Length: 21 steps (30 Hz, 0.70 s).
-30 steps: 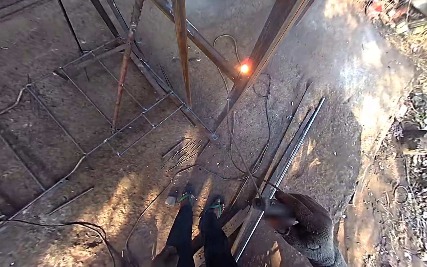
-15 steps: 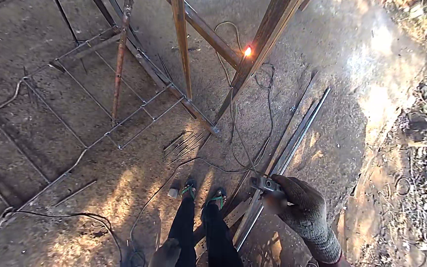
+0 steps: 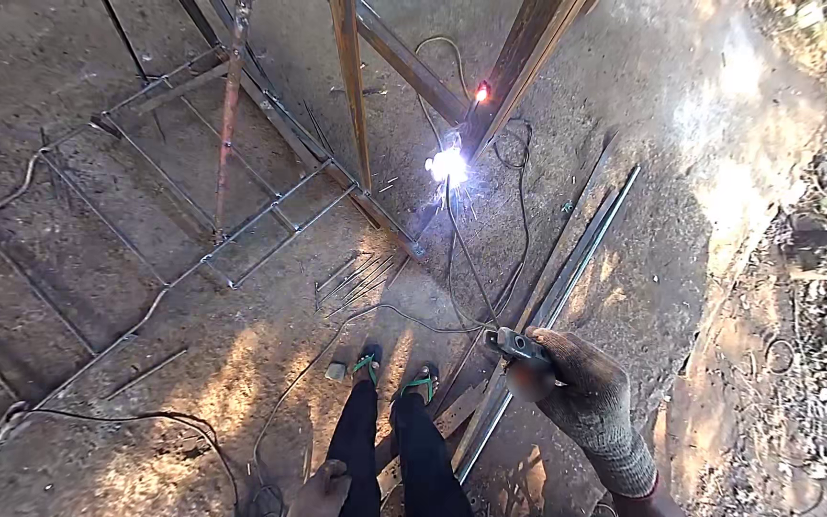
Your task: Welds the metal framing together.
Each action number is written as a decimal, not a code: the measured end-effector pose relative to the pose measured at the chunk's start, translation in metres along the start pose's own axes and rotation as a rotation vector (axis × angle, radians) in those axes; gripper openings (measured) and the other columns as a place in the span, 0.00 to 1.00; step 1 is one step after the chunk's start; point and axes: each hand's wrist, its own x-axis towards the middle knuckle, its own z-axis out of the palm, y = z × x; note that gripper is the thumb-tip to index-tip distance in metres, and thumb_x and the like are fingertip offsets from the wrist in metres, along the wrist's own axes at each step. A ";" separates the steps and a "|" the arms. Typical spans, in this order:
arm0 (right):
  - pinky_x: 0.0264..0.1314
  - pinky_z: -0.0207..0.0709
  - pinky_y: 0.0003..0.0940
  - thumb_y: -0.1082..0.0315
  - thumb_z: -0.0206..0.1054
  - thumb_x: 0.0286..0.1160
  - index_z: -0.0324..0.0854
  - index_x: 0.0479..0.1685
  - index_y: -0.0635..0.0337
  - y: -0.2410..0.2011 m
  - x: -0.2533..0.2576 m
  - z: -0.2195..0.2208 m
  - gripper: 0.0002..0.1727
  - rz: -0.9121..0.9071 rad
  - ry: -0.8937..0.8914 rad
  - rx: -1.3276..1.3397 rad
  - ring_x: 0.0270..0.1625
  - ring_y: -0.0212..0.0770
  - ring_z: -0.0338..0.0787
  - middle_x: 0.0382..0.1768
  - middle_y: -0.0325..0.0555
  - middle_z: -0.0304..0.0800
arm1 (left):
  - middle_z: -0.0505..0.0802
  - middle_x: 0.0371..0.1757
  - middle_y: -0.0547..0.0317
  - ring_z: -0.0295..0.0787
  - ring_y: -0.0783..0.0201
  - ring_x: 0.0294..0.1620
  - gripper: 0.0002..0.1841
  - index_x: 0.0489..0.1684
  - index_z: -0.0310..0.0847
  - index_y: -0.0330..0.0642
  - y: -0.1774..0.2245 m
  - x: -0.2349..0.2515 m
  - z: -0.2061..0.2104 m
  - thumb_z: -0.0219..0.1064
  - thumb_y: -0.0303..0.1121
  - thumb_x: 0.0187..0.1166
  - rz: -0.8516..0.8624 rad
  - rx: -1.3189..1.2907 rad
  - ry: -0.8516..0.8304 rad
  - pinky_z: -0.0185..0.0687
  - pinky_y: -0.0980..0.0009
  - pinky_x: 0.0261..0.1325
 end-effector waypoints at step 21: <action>0.42 0.90 0.44 0.34 0.70 0.65 0.92 0.55 0.47 0.001 -0.011 0.002 0.30 0.070 -0.260 0.048 0.40 0.34 0.93 0.40 0.36 0.95 | 0.95 0.55 0.46 0.92 0.50 0.59 0.21 0.64 0.86 0.39 0.007 -0.004 -0.010 0.64 0.44 0.83 0.101 0.092 0.001 0.84 0.43 0.67</action>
